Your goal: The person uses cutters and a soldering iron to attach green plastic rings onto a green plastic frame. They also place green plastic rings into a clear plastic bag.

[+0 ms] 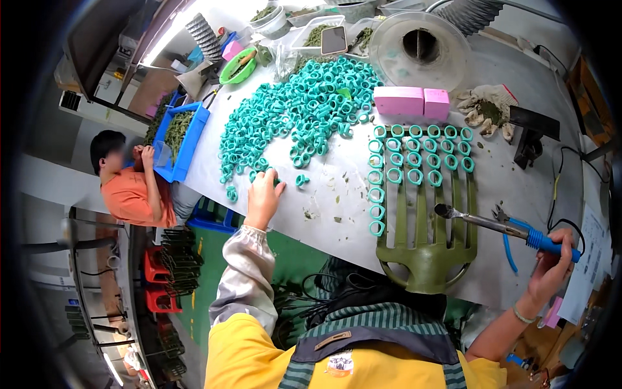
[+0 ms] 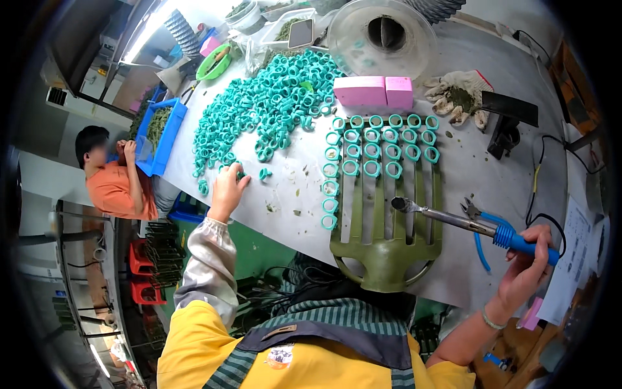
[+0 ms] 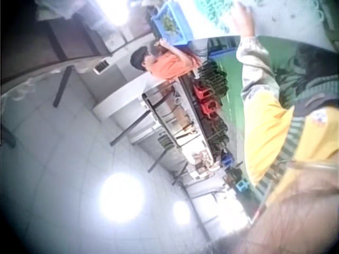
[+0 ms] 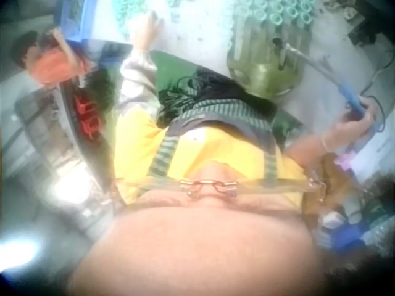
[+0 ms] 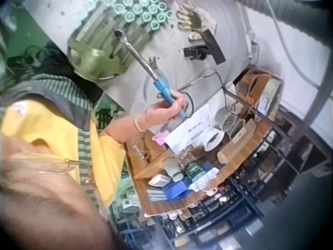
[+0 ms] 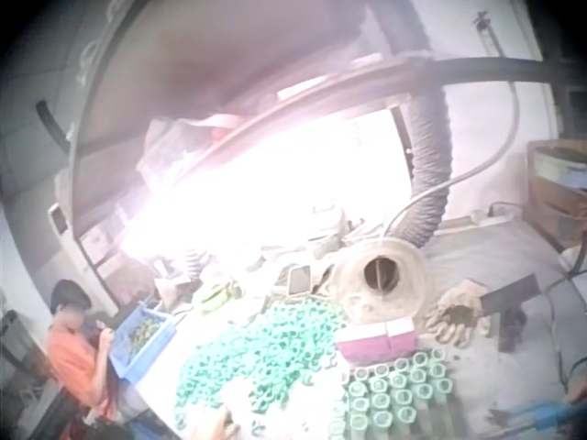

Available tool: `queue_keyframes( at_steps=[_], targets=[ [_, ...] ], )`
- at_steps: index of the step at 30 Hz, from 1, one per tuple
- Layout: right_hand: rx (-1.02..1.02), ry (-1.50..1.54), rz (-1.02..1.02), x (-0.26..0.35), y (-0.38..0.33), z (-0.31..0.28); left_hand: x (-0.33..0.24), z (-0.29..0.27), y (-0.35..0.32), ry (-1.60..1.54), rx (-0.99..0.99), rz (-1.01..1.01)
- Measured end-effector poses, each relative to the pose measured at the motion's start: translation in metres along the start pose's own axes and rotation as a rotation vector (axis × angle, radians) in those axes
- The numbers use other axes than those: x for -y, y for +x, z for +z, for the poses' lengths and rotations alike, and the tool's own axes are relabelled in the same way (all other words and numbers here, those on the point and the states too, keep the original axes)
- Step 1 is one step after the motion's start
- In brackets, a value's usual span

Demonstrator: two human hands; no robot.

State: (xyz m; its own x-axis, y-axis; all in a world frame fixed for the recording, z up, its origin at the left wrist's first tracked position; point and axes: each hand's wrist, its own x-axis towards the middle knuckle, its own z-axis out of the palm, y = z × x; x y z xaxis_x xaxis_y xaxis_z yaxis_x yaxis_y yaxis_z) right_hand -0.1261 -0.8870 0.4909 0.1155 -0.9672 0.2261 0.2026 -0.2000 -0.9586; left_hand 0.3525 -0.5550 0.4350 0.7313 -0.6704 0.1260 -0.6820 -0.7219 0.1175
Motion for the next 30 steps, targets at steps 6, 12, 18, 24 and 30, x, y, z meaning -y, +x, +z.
queue_keyframes(
  at_steps=[6,12,18,24,30],
  targets=[
    [0.011,0.009,0.001,0.005,0.000,0.000,0.021,0.006,0.004,-0.234,0.017,-0.024],
    [-0.061,0.037,0.063,0.001,-0.002,-0.009,-0.004,-0.012,0.016,-1.167,0.182,-0.295],
    [-0.090,0.082,-0.012,0.009,-0.001,-0.006,-0.160,-0.051,0.021,-1.054,0.256,0.265],
    [-0.130,0.051,-0.030,0.002,0.004,-0.009,-0.283,-0.030,0.020,-0.760,0.272,0.727],
    [-0.086,0.065,-0.014,-0.007,0.006,0.004,-0.308,0.006,0.034,-0.546,0.077,0.921]
  ],
)
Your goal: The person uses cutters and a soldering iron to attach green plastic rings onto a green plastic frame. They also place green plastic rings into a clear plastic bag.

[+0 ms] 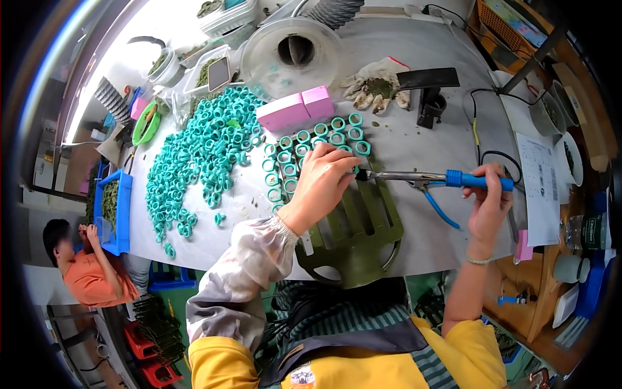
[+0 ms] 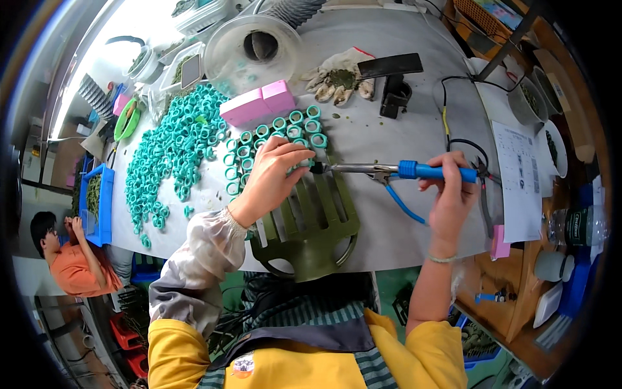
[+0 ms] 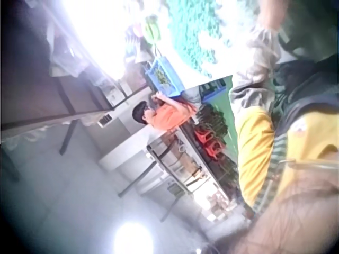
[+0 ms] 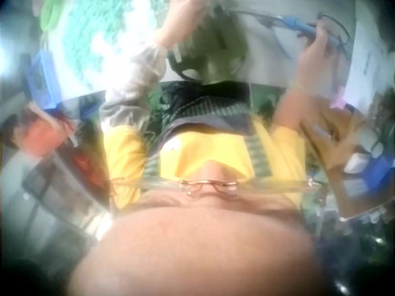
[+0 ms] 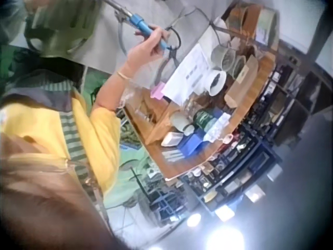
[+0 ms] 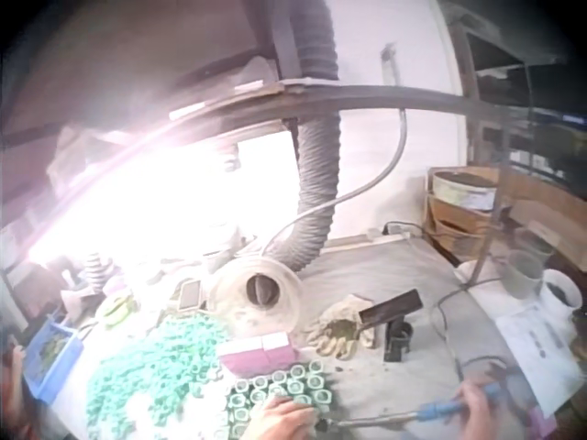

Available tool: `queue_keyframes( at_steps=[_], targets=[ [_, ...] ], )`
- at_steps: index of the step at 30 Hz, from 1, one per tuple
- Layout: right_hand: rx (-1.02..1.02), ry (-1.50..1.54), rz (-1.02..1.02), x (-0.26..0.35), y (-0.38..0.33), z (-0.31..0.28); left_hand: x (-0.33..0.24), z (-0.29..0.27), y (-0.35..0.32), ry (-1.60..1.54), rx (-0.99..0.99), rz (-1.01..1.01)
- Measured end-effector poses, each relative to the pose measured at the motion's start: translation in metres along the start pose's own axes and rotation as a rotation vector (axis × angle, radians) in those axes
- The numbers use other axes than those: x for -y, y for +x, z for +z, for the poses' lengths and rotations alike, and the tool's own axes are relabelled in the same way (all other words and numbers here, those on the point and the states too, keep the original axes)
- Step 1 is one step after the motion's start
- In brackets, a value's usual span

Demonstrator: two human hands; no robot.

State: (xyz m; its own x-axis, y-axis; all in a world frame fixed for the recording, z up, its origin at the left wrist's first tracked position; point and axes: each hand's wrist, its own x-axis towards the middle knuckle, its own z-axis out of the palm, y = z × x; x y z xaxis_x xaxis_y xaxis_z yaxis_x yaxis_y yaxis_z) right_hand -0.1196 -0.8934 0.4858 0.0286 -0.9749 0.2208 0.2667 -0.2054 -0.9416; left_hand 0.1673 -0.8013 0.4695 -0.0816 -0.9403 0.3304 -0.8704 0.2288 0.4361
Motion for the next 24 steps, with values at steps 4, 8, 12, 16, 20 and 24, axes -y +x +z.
queue_keyframes(
  at_steps=[4,8,12,16,20,24],
  targets=[
    [0.042,0.003,0.011,-0.012,0.002,0.004,0.003,0.004,0.002,0.033,0.043,-0.017],
    [0.056,-0.023,-0.040,-0.007,0.005,-0.002,0.007,0.000,-0.003,0.070,0.040,0.004],
    [-0.052,-0.089,-0.020,-0.004,0.009,-0.035,0.002,0.002,-0.004,0.042,0.045,-0.012],
    [0.031,-0.127,-0.032,0.002,0.012,-0.044,0.035,-0.036,-0.016,-0.290,-0.202,-0.058],
    [-0.004,-0.113,-0.020,0.002,0.008,-0.037,0.119,-0.140,-0.133,0.483,-0.175,-0.625],
    [0.025,-0.099,-0.014,0.003,0.006,-0.037,0.142,-0.154,-0.224,0.784,-0.036,-0.708]
  ],
)
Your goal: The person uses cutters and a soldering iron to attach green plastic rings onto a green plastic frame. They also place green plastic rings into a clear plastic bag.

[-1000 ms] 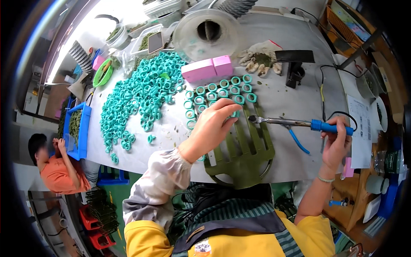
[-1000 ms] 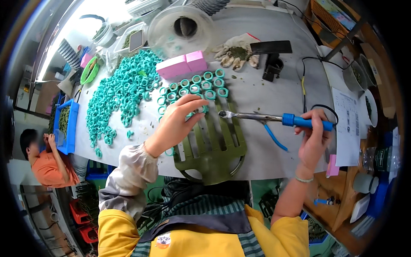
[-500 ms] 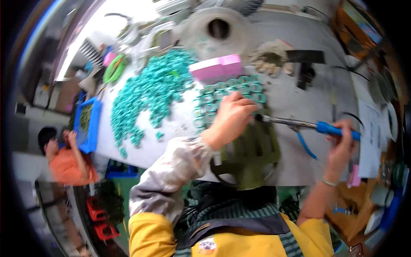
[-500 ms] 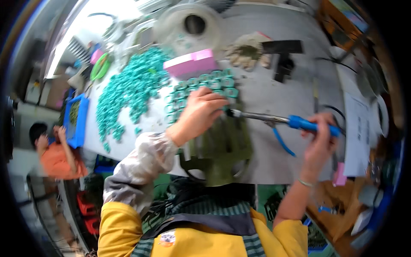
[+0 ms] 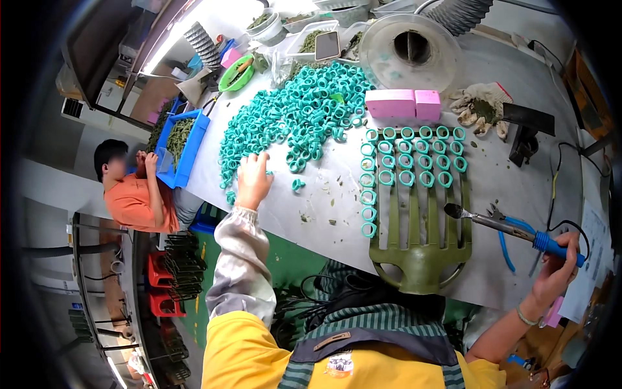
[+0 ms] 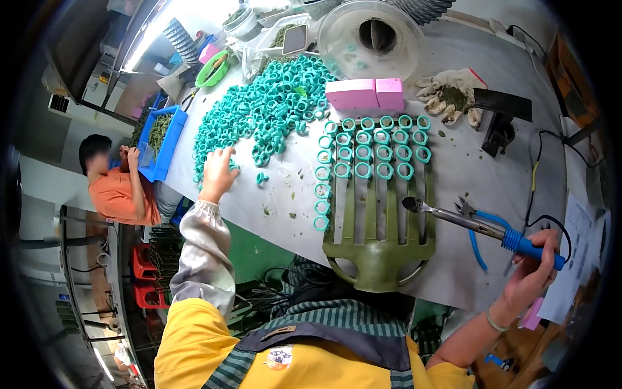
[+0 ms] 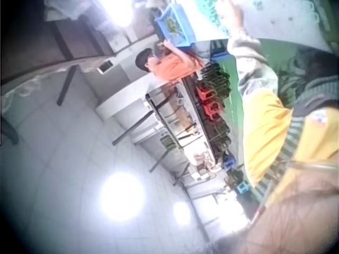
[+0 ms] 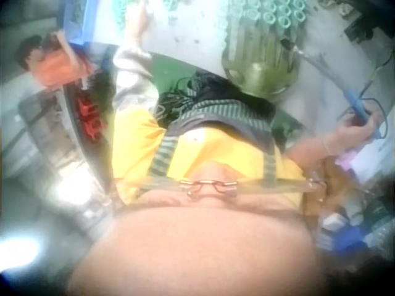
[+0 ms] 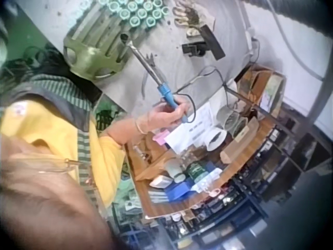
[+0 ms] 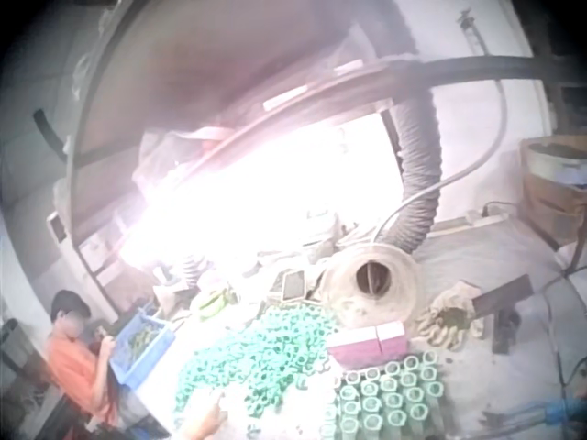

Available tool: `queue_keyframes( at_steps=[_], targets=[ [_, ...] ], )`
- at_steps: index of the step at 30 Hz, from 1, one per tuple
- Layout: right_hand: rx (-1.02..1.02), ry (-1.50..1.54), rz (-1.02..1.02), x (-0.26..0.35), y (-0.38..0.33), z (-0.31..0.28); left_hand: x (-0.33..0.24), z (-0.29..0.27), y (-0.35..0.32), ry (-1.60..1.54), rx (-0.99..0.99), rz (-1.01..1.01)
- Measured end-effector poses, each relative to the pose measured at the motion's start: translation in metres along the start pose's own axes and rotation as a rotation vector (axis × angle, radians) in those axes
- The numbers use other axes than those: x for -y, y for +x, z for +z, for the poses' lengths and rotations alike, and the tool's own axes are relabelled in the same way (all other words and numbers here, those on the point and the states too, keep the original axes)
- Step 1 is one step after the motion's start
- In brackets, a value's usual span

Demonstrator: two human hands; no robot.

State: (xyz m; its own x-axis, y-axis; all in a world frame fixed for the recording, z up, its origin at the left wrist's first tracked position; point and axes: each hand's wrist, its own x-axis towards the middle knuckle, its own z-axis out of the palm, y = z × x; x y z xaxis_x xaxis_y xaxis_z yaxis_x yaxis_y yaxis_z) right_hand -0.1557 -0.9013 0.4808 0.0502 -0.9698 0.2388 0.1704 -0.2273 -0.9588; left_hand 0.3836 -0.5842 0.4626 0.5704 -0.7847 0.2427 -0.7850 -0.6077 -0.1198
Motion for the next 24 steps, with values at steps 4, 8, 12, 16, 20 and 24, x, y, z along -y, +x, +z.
queue_keyframes(
  at_steps=[4,8,12,16,20,24],
  targets=[
    [-0.012,0.014,0.006,0.001,-0.002,0.002,0.018,0.028,-0.025,-0.085,-0.004,-0.011],
    [0.003,-0.031,-0.018,0.004,-0.003,-0.001,0.020,0.028,-0.020,-0.294,-0.138,-0.132],
    [-0.058,-0.050,-0.016,0.009,-0.006,-0.003,0.009,0.010,-0.006,-1.265,0.187,-0.561],
    [-0.074,-0.073,0.015,0.014,-0.007,-0.011,-0.013,-0.007,0.008,-1.823,0.373,-0.544],
    [-0.087,0.044,-0.003,0.005,-0.005,-0.006,-0.081,-0.050,0.022,-1.404,0.375,-0.292],
    [-0.078,0.095,-0.028,0.009,-0.002,-0.008,-0.195,-0.073,0.034,-1.161,0.361,0.190]
  ],
)
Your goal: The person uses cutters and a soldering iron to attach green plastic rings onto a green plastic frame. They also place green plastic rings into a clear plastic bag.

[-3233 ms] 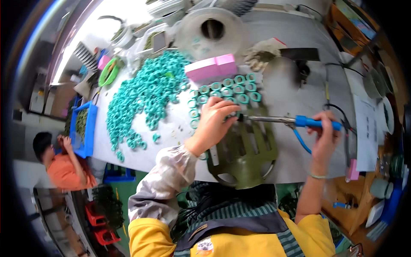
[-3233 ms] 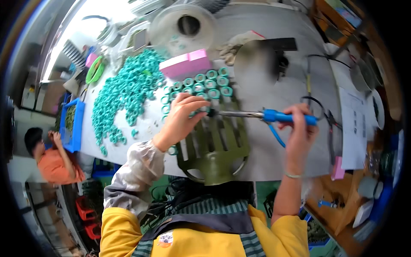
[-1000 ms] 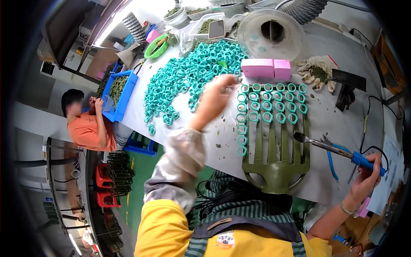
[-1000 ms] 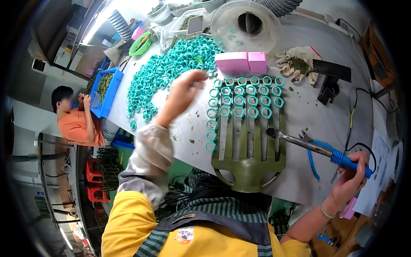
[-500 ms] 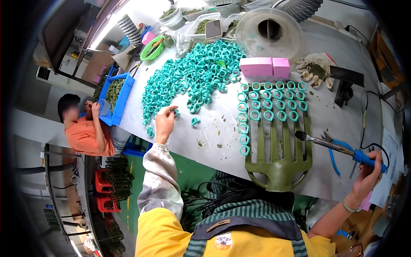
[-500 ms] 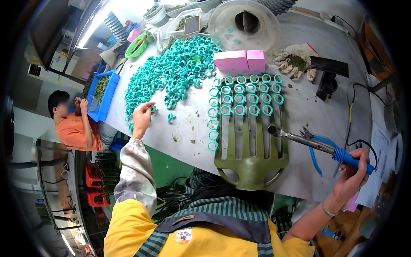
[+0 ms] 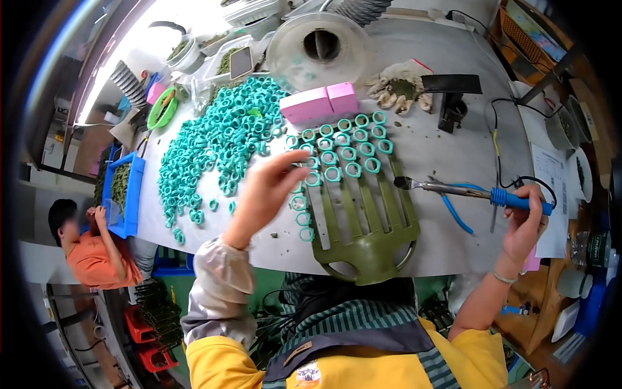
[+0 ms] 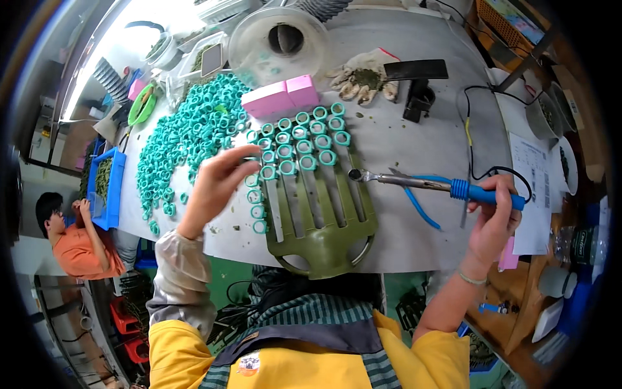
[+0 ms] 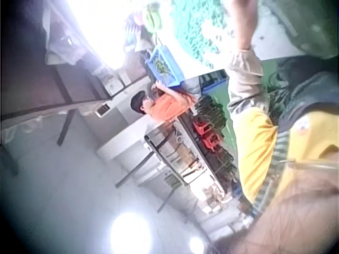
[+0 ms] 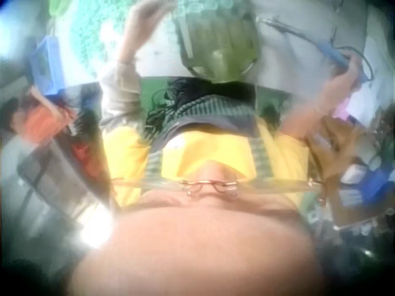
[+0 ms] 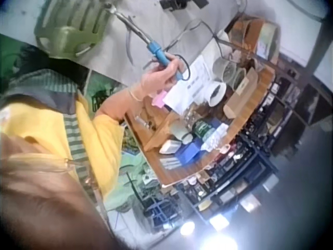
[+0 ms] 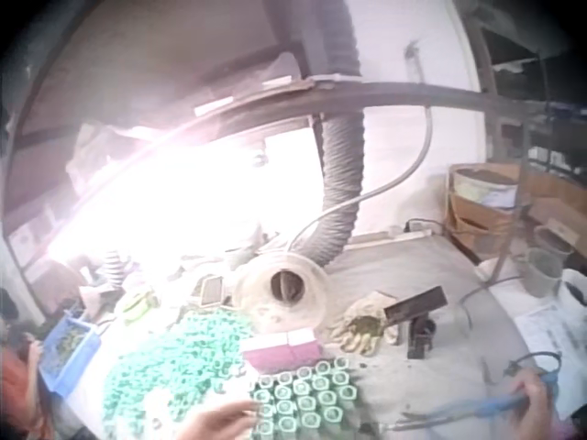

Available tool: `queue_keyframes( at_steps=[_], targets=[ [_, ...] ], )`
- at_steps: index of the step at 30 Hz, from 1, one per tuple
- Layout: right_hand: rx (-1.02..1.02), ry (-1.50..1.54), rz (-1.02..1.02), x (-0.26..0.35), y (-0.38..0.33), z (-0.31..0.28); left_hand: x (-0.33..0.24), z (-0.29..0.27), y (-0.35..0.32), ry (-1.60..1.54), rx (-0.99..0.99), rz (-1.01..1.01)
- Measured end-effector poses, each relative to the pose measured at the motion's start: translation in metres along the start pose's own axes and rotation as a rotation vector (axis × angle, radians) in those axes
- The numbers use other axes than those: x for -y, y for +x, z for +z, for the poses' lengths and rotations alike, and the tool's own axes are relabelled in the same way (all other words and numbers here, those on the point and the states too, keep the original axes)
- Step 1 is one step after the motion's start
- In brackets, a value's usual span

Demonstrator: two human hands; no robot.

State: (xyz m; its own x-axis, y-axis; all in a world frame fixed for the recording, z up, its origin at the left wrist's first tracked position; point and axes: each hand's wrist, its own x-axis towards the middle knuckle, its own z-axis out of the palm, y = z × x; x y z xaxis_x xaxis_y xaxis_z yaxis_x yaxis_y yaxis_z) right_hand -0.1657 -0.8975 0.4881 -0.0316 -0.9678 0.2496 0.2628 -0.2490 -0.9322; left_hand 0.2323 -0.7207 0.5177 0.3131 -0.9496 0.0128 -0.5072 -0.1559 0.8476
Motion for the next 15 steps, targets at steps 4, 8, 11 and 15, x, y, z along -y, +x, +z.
queue_keyframes(
  at_steps=[4,8,11,15],
  targets=[
    [-0.038,-0.009,-0.004,-0.005,0.003,-0.006,-0.033,0.068,0.032,-0.004,0.206,0.130],
    [-0.038,-0.005,0.003,-0.012,0.003,0.001,-0.019,0.103,0.059,0.214,0.125,0.402],
    [-0.015,0.026,0.016,-0.018,0.003,0.006,-0.012,0.120,0.069,0.331,0.049,0.542],
    [0.017,0.035,0.022,-0.026,0.002,0.018,-0.007,0.133,0.078,0.397,0.045,0.513]
  ],
)
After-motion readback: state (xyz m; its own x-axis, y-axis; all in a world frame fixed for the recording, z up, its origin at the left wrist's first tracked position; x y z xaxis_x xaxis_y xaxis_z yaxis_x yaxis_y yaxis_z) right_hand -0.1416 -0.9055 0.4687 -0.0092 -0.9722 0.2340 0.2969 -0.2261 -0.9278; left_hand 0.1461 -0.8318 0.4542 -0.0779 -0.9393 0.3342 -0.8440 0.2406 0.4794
